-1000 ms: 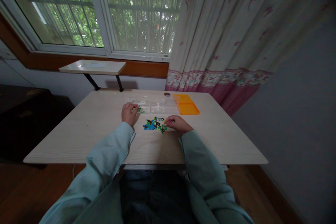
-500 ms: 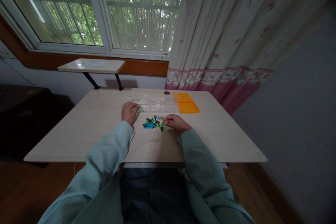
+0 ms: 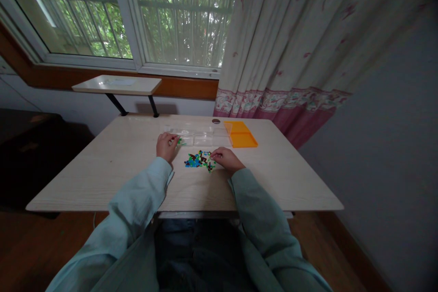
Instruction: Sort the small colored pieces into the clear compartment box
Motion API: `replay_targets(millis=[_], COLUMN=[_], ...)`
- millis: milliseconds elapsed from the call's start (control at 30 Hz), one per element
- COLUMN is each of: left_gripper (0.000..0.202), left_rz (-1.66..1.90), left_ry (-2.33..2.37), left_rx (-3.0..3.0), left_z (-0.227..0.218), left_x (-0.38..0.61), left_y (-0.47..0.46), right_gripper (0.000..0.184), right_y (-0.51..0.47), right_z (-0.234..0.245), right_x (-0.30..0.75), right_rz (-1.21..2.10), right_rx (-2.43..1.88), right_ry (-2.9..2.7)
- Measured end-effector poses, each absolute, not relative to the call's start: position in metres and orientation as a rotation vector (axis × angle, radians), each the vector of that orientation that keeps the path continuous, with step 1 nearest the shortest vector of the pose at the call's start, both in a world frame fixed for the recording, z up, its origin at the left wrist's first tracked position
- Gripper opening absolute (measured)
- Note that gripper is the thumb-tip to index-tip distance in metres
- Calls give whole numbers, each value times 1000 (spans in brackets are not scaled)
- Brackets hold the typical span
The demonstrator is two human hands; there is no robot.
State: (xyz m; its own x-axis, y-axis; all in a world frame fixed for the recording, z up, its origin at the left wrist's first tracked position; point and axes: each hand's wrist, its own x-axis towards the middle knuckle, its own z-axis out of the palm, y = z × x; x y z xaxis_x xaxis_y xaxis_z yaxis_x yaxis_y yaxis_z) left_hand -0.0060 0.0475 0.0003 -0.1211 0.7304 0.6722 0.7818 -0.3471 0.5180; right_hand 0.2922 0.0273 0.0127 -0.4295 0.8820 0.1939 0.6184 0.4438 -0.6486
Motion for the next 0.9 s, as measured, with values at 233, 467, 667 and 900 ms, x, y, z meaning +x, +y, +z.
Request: replay_targets(millis=[233, 467, 667, 900], left_gripper=[28, 29, 25, 26], left_rz=[-1407, -1411, -1339, -1296], left_ry=[-1815, -1802, -1820, -1853], left_rx=[-1987, -1985, -2014, -2026], left_z=[-1, -2, -4, -7], left_x=[-10, -11, -12, -13], left_y=[49, 50, 51, 53], right_gripper=[13, 15, 18, 23], right_y=[27, 27, 29, 31], right_z=[12, 10, 8, 7], right_x=[288, 283, 283, 282], right_rz=[600, 519, 641, 611], right_rx=[-1293, -1290, -1249, -1201], right_ry=[-2150, -2097, -1808, -1714])
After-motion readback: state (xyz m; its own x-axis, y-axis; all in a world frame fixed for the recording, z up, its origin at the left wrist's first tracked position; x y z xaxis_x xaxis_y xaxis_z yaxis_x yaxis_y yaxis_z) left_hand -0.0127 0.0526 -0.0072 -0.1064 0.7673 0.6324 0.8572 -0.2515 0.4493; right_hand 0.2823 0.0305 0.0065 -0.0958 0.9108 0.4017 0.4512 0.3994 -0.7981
